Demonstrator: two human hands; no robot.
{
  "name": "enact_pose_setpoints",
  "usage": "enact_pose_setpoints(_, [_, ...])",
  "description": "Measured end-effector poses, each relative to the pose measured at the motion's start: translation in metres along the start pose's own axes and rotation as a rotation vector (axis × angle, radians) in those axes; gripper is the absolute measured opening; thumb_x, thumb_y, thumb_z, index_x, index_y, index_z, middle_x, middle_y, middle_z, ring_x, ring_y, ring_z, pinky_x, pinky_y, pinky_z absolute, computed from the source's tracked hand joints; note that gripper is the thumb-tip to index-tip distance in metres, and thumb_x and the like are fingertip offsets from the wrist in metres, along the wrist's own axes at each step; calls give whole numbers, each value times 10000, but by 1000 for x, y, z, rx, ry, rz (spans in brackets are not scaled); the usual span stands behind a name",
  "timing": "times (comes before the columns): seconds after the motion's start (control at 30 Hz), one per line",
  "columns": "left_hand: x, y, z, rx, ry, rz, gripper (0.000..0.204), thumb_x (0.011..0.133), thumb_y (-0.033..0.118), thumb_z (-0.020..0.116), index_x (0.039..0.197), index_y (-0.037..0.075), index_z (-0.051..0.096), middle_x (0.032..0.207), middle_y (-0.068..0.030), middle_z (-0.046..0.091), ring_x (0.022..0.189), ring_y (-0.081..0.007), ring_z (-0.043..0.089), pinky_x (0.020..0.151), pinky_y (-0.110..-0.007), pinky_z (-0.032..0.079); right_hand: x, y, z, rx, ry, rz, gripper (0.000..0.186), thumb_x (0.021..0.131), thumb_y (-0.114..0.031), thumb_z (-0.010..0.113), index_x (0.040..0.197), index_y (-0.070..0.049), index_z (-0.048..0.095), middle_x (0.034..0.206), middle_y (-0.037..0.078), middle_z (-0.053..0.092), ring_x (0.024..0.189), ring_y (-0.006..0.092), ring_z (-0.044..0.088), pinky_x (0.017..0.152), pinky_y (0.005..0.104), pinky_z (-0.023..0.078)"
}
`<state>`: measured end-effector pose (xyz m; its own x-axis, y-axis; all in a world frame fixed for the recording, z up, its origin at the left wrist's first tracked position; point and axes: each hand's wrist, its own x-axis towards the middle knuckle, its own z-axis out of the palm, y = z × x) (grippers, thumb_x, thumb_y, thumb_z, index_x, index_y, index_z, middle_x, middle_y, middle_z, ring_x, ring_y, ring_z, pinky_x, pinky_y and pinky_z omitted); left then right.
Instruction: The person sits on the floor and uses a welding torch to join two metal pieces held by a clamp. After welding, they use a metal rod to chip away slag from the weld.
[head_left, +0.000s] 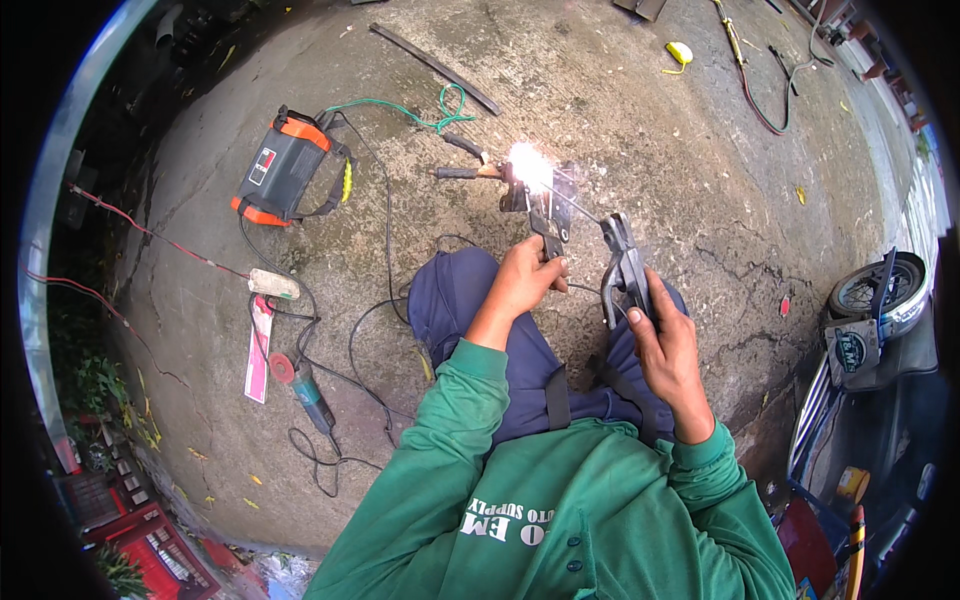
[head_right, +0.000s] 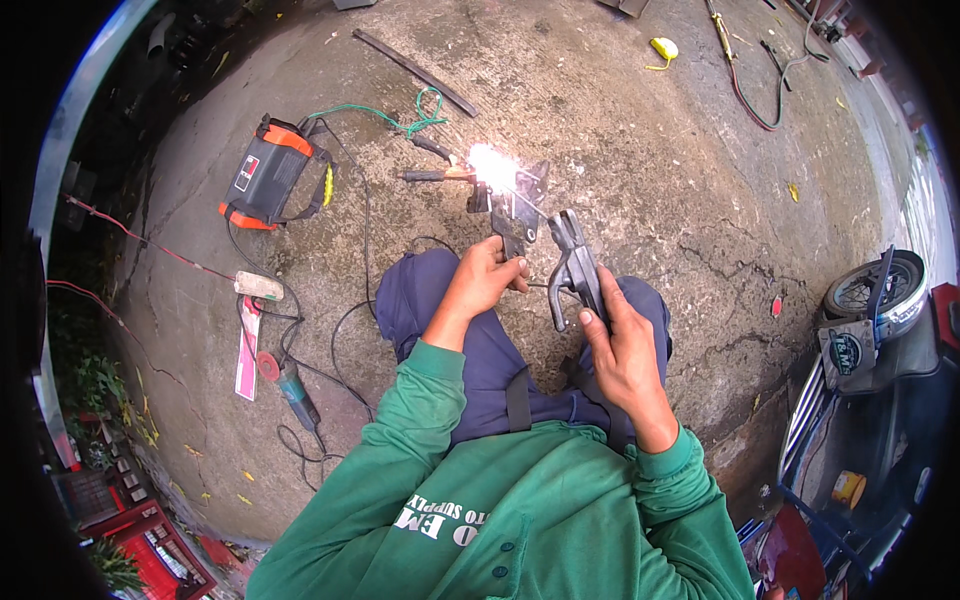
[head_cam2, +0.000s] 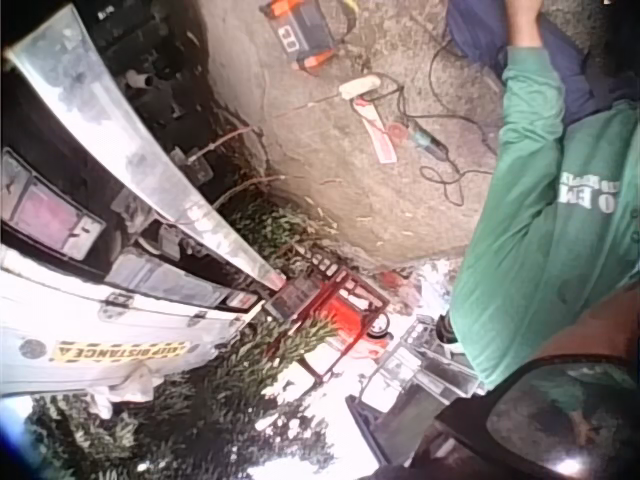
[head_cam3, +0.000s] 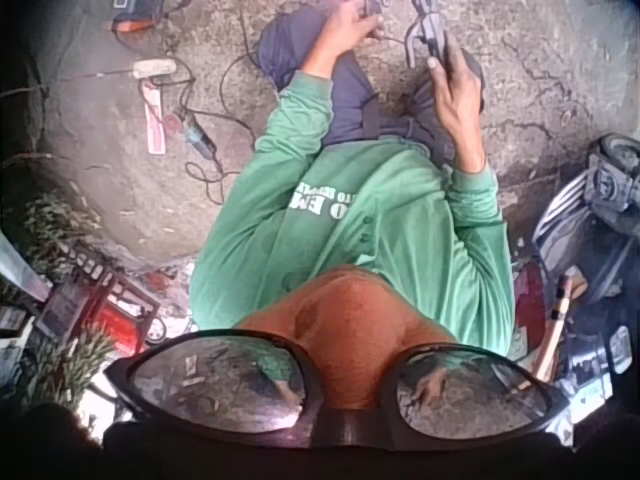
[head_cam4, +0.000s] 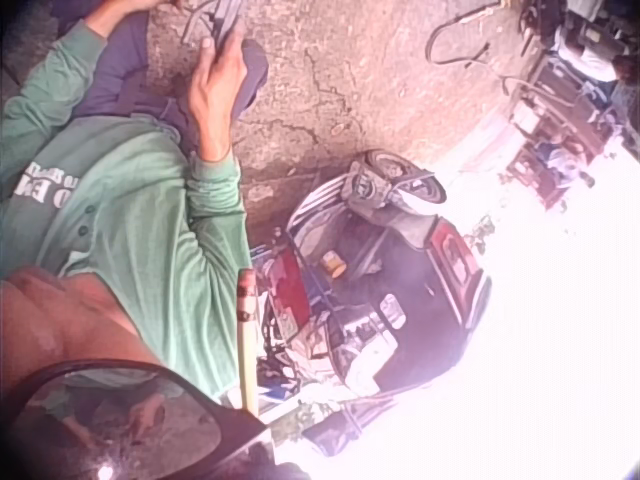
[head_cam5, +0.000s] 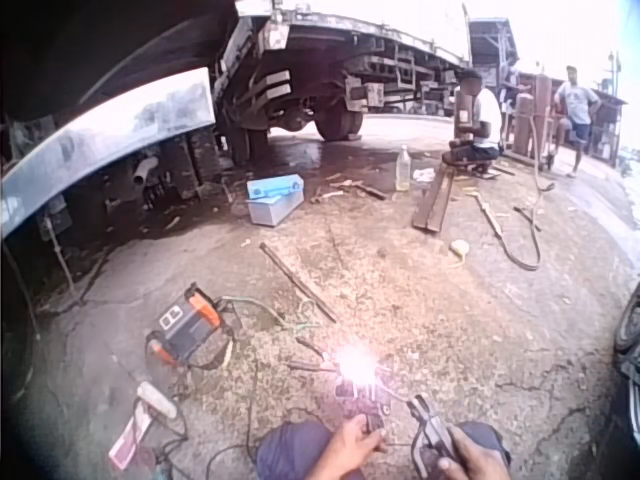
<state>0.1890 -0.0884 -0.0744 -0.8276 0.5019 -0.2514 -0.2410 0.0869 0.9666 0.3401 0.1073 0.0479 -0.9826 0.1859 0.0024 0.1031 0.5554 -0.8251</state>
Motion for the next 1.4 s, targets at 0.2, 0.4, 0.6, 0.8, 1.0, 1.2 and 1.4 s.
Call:
enact_pose_setpoints(0.2, [-1,2,0,0,2,4,132,992,52,654,1042,-51,589,904,-138,724,734,-209,755,676,-332,600,1,-13,-3,28,-48,98,539,1054,-135,611,1532,65,464,1201,271,667,1116,355,664,951,388,503])
enact_pose_setpoints(0.4, [0,0,0,-2,-1,-1,133,996,47,647,1062,-54,591,908,-144,723,734,-207,753,680,-333,602,2,-14,-3,21,-57,121,542,1056,-148,612,1527,75,464,1303,321,678,1221,415,686,1030,410,510])
enact_pose_setpoints(0.6, [1,-4,-1,-3,-8,7,133,1006,40,635,1080,-57,585,922,-152,723,740,-211,751,679,-339,601,-1,-13,-4,73,-34,96,548,1050,-145,622,1535,59,469,1289,295,693,1194,372,702,1022,394,511])
enact_pose_setpoints(0.8, [0,-5,-2,-63,-17,4,145,992,35,635,1077,-62,570,930,-164,725,731,-220,752,683,-344,603,-9,-21,-12,110,-17,61,543,1040,-118,620,1531,63,473,1267,278,710,1158,332,722,1000,377,522])
enact_pose_setpoints(1.0, [0,-4,-1,-21,7,17,145,973,38,651,1038,-65,571,899,-161,728,720,-219,759,657,-335,589,-6,-6,-7,16,20,21,546,1038,-118,614,1548,20,480,836,63,605,702,120,541,638,292,446])
enact_pose_setpoints(1.2, [2,-6,1,-3,40,49,151,941,47,685,981,-57,582,837,-156,737,688,-199,761,602,-324,564,-2,2,-1,-12,49,-34,544,1032,-112,610,1545,19,484,762,33,609,608,92,525,575,285,447])
enact_pose_setpoints(1.4, [0,-5,1,-40,41,44,135,943,36,681,968,-55,584,822,-136,724,686,-190,753,602,-324,562,-1,3,0,-30,36,-56,548,1038,-113,605,1555,12,474,755,34,609,591,98,529,564,287,448])
